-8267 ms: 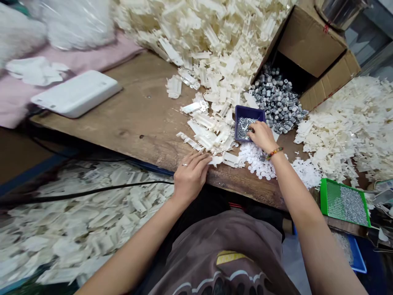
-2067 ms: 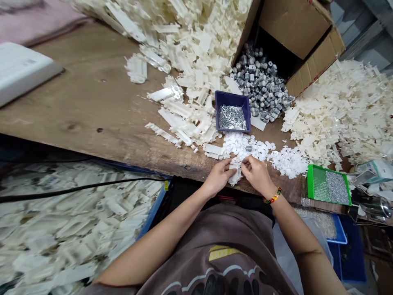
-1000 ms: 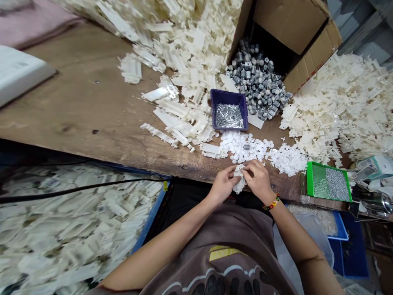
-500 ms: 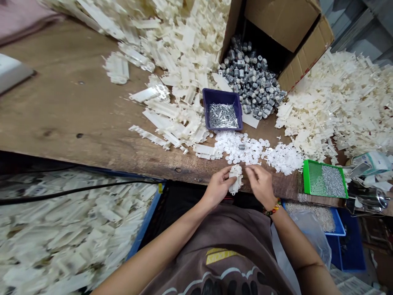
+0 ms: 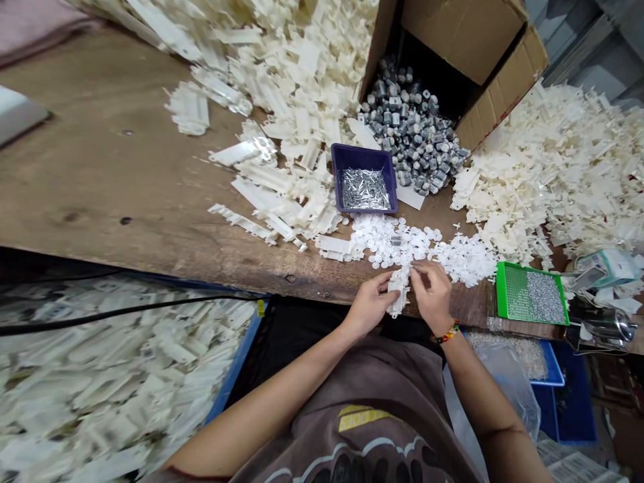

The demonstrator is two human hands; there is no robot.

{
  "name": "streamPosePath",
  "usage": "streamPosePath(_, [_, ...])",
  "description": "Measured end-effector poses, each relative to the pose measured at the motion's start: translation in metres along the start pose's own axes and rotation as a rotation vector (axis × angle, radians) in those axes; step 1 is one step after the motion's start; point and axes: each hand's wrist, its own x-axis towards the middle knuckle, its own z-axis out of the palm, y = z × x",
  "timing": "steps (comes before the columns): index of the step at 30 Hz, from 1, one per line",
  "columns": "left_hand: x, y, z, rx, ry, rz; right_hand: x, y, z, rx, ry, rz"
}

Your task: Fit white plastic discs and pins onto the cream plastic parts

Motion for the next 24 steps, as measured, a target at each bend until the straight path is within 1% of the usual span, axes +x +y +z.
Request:
streamPosePath(2, [-0.001, 0.0, -0.001, 0.024, 0.006, 0.04, -0.001, -0.007, 0.004, -0.067, -0.04, -0.125])
streamPosePath(4, [-0.003, 0.002, -0.002, 0.063, 0.014, 0.09, -0.003, -0.009, 0.007, -0.134, -0.073, -0.204])
streamPosePath(7, [-0.006, 0.004, -0.003, 0.129, 0.033, 0.154, -0.006, -0.009, 0.01, -0.191, -0.094, -0.276])
streamPosePath(11, [-0.007, 0.008, -0.006, 0.146, 0.06, 0.176, -0.007, -0.014, 0.011, -0.18, -0.125, -0.362])
streamPosePath(14, [-0.007, 0.01, -0.01, 0.158, 0.094, 0.188, -0.002, -0.021, 0.012, -0.124, -0.097, -0.342])
streamPosePath(18, [-0.008, 0.013, -0.012, 0.205, 0.099, 0.201, 0.003, -0.026, 0.017, -0.054, -0.079, -0.228])
streamPosePath(22, [-0.008, 0.013, -0.015, 0.165, 0.094, 0.225, 0.004, -0.028, 0.018, -0.007, -0.146, -0.225])
streamPosePath(24, [-0.007, 0.013, -0.019, 0.136, 0.094, 0.213, 0.009, -0.027, 0.015, 0.038, -0.214, -0.207])
